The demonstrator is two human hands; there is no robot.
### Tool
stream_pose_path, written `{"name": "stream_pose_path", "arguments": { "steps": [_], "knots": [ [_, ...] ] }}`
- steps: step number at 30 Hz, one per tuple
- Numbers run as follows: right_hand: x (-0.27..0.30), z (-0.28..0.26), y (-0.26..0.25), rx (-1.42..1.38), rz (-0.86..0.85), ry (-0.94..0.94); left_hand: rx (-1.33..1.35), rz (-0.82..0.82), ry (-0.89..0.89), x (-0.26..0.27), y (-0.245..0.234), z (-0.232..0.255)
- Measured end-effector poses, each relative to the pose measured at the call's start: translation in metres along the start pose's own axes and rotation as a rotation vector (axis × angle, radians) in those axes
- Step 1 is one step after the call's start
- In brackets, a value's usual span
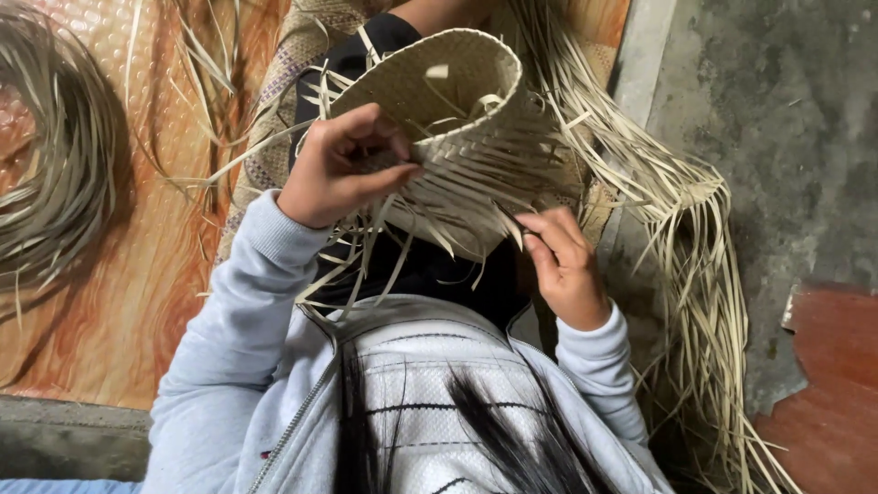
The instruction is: A person is weaving a basket, finishing the rim by tucking in loose strips of material using their hands and a small tool.
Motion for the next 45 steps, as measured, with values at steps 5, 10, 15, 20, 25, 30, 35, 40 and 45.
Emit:
{"name": "stream_pose_path", "arguments": {
  "steps": [5, 10, 15, 20, 25, 30, 35, 40, 45],
  "knots": [
    [-0.004, -0.017, -0.007, -0.077, 0.429, -0.113, 0.006, -0.010, 0.020, 0.001, 0.003, 0.006],
    [-0.006, -0.016, -0.012, -0.481, 0.817, -0.237, -0.009, -0.024, 0.008, 0.005, 0.005, 0.003],
    [-0.054, -0.028, 0.015, 0.085, 0.182, -0.120, 0.016, -0.114, 0.061, -0.002, 0.004, 0.013],
    [-0.078, -0.044, 0.023, 0.156, 0.062, -0.137, -0.146, -0.069, 0.019, 0.001, -0.002, 0.009],
    [-0.081, -0.037, 0.031, 0.117, 0.025, -0.109, -0.284, 0.024, 0.064, 0.003, -0.009, -0.008],
    [-0.088, -0.047, 0.029, 0.105, -0.023, -0.023, -0.447, 0.119, 0.252, 0.009, -0.002, 0.006],
    [-0.088, -0.044, 0.029, 0.055, -0.024, -0.002, -0.495, 0.108, 0.225, 0.010, -0.001, 0.003],
    [-0.087, -0.042, 0.025, 0.015, -0.044, 0.021, -0.406, -0.016, 0.131, 0.010, -0.009, 0.005],
    [-0.084, -0.037, 0.024, -0.029, -0.084, 0.049, -0.099, -0.225, -0.081, 0.003, -0.006, -0.004]
  ]
}}
Point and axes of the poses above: each hand's wrist, its own x-axis away from the middle knuckle, its own y-axis out of the palm, z = x × y, the point moved 5 cm from there along -x, towards the middle knuckle, and after that the axes turned 15 degrees about -y, right-handed, at the moved point
